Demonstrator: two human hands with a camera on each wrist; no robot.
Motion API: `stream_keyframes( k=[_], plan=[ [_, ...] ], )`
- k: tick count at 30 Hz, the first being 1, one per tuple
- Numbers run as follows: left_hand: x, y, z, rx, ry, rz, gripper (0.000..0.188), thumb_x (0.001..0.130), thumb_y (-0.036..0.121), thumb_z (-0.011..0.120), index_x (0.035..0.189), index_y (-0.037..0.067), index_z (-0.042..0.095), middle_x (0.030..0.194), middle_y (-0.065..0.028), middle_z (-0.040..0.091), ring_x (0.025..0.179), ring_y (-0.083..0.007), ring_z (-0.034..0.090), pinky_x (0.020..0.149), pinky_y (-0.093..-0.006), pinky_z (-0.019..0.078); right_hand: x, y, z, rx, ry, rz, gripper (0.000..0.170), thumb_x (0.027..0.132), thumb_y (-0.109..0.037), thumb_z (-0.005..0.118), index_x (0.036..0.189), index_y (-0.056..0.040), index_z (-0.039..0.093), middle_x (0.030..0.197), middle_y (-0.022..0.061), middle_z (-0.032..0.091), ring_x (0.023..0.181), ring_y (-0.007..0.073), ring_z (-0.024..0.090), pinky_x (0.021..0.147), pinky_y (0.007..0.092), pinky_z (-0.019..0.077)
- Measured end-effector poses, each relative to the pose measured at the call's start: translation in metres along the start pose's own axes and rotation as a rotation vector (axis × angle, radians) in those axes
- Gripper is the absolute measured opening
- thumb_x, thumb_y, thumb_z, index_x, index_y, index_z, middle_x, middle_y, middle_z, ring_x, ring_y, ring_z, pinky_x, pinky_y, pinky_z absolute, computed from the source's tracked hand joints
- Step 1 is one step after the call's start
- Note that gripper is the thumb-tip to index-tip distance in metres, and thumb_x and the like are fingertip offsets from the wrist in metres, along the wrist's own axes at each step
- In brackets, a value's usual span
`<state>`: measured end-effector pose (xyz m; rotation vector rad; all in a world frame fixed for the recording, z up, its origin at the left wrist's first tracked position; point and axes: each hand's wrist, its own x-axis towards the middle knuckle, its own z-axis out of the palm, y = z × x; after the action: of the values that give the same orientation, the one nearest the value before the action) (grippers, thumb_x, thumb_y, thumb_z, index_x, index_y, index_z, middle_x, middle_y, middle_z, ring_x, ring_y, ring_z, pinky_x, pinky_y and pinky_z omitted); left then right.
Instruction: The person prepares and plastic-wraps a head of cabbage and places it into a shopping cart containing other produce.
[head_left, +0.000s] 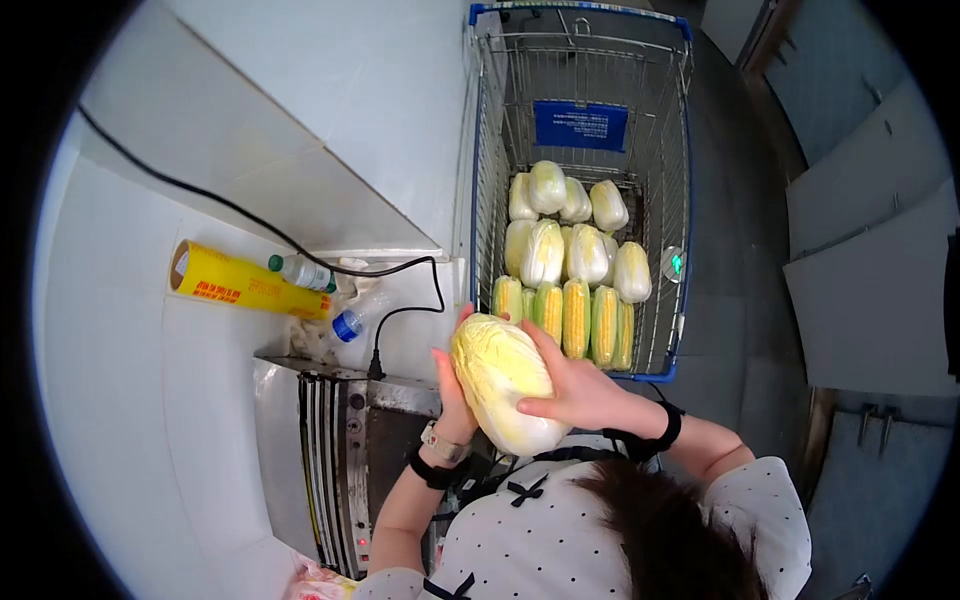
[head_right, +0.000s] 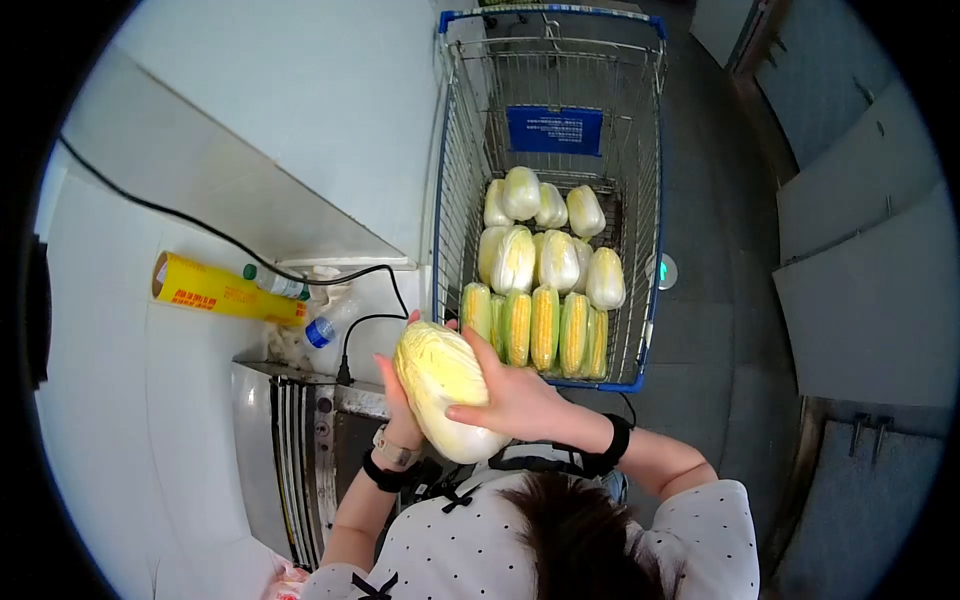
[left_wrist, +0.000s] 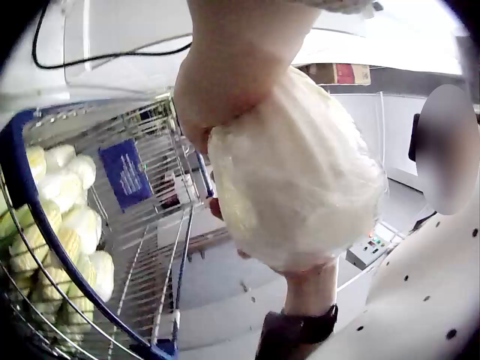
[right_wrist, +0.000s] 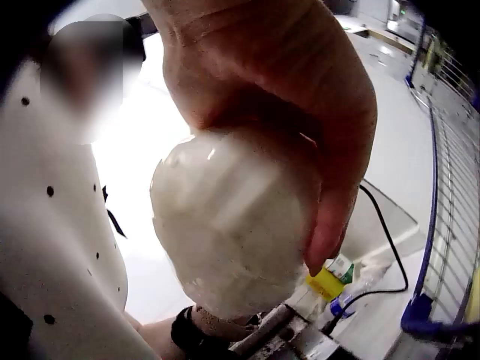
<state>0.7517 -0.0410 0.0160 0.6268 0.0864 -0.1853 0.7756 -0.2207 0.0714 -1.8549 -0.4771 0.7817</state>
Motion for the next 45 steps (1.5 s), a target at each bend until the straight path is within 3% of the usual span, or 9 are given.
stream_keyframes(
  k=[4,15,21,27,30,33,38,42,45],
  plan=[
    [0.027,-0.008,-0.003,0.119,0.304,-0.256,0.071,0.088,0.060,0.020,0.130,0.005,0.035,0.127,-0.0156,0.045,0.115,-0.0268,0.046,0.097,-0.0386,0.0377,0.000,0.001,-0.007,-0.190,0.181,-0.035,0.093,0.072,-0.040,0.065,0.139,-0.0079,0.009,0.111,0.0308,0.049,0.087,0.0425,0.058,0.076,0.0431,0.0487],
    [0.057,-0.021,0.001,0.002,0.359,-0.370,0.073,0.085,0.063,0.023,0.124,0.004,0.043,0.119,-0.0158,0.052,0.108,-0.0291,0.052,0.094,-0.0408,0.0409,0.020,0.021,-0.017,-0.274,0.273,0.054,0.098,0.063,-0.042,0.074,0.133,0.0003,0.020,0.118,0.0266,0.046,0.099,0.0391,0.055,0.081,0.0400,0.0471],
    [0.069,-0.024,-0.008,0.175,0.356,-0.352,0.071,0.087,0.060,0.024,0.122,0.002,0.044,0.118,-0.0154,0.053,0.107,-0.0275,0.053,0.093,-0.0388,0.0416,0.043,0.049,-0.023,0.115,0.220,0.145,0.091,0.065,-0.035,0.075,0.132,-0.0015,0.023,0.120,0.0225,0.046,0.108,0.0340,0.051,0.090,0.0372,0.0416],
    [0.062,-0.033,-0.025,-0.090,0.325,-0.457,0.067,0.086,0.059,0.025,0.123,0.005,0.045,0.119,-0.0156,0.052,0.110,-0.0298,0.050,0.095,-0.0420,0.0384,0.050,0.060,-0.022,0.088,0.257,-0.266,0.078,0.081,-0.026,0.060,0.138,-0.0019,0.012,0.138,0.0204,0.028,0.128,0.0280,0.029,0.104,0.0355,0.0239],
    [0.055,-0.036,-0.042,-0.282,0.274,-0.488,0.066,0.084,0.059,0.028,0.122,0.008,0.045,0.121,-0.0173,0.051,0.109,-0.0309,0.051,0.095,-0.0434,0.0383,0.044,0.055,-0.029,0.842,0.057,-0.400,0.066,0.089,-0.017,0.048,0.139,0.0007,0.009,0.142,0.0185,0.021,0.132,0.0240,0.021,0.107,0.0343,0.0178],
    [0.052,-0.026,-0.023,-0.431,0.224,-0.460,0.063,0.084,0.058,0.029,0.116,0.007,0.047,0.115,-0.0181,0.053,0.104,-0.0321,0.052,0.091,-0.0447,0.0402,0.037,0.050,-0.033,0.861,0.010,-0.356,0.058,0.093,-0.014,0.040,0.139,0.0011,0.008,0.144,0.0162,0.019,0.132,0.0217,0.019,0.107,0.0330,0.0158],
    [0.047,-0.028,0.015,-0.284,-0.041,-0.488,0.059,0.084,0.062,0.029,0.103,0.008,0.046,0.097,-0.0148,0.055,0.092,-0.0303,0.053,0.084,-0.0449,0.0420,0.043,0.051,-0.040,0.807,0.020,-0.422,0.084,0.085,-0.064,0.010,0.140,-0.0004,0.007,0.145,0.0154,0.014,0.135,0.0239,0.010,0.109,0.0377,0.0046],
    [0.050,-0.037,0.007,-0.269,-0.268,-0.460,0.057,0.086,0.054,0.027,0.108,0.005,0.047,0.103,-0.0177,0.055,0.099,-0.0327,0.053,0.087,-0.0477,0.0415,0.044,0.034,-0.051,0.668,0.178,-0.470,0.092,0.081,-0.070,0.006,0.140,0.0004,0.008,0.146,0.0156,0.011,0.135,0.0246,0.008,0.109,0.0388,0.0047],
    [0.036,-0.042,-0.002,-0.077,0.345,-0.646,0.054,0.090,0.046,0.023,0.116,0.005,0.046,0.107,-0.0164,0.055,0.104,-0.0287,0.053,0.091,-0.0444,0.0410,0.045,0.033,-0.035,0.421,0.052,-0.591,0.086,0.084,-0.064,0.004,0.138,0.0014,0.014,0.144,0.0193,0.014,0.136,0.0281,0.007,0.108,0.0364,0.0097]
  ],
)
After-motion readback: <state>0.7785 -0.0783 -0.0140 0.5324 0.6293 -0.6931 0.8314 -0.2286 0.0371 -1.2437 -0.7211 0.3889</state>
